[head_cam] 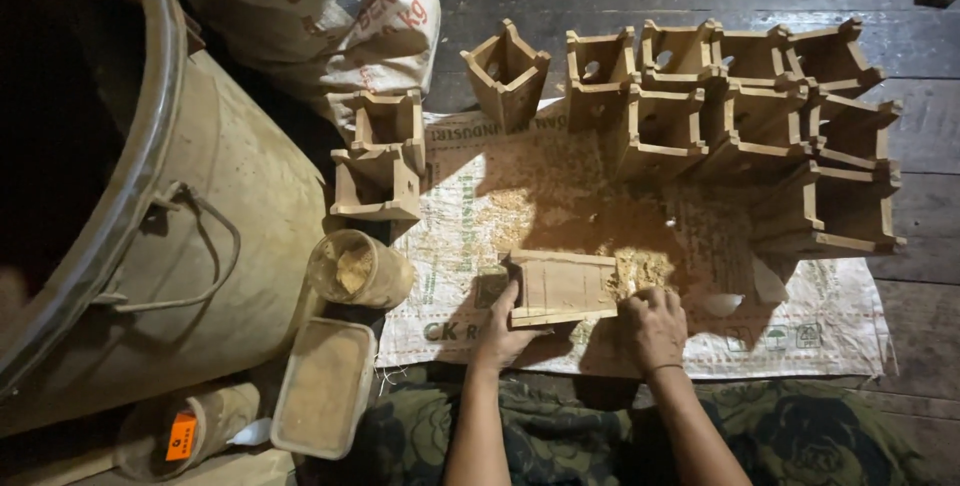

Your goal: Assembling small wooden box components by applying wax to joints and fitting pre-cut pieces together.

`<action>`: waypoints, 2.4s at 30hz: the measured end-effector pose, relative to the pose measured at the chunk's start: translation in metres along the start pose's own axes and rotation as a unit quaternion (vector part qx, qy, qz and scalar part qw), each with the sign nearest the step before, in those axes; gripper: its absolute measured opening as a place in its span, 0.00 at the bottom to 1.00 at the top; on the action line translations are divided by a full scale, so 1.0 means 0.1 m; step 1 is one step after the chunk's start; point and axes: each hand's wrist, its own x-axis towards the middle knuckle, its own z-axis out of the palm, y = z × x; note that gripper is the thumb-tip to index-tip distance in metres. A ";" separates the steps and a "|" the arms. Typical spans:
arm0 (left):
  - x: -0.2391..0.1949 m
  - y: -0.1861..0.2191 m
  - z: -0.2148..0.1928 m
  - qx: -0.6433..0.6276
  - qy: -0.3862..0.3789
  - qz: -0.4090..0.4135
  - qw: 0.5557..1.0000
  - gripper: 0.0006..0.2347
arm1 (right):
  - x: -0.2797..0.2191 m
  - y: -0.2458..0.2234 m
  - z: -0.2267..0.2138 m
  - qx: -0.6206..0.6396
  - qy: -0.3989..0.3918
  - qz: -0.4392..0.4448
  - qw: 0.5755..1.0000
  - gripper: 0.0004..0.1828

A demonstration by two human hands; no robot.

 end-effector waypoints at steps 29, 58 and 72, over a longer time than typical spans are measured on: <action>-0.27 0.99 0.15 0.050 0.000 0.055 0.997 0.29 | 0.46 -1.04 -0.75 0.308 0.115 -0.052 0.943 0.16; -0.15 0.82 0.26 0.000 0.080 0.062 0.995 0.29 | 0.11 0.25 0.19 0.000 0.043 0.089 0.995 0.25; -0.20 0.92 0.23 0.075 0.038 0.088 0.993 0.31 | 0.71 0.01 -0.05 0.033 -0.086 0.087 0.992 0.16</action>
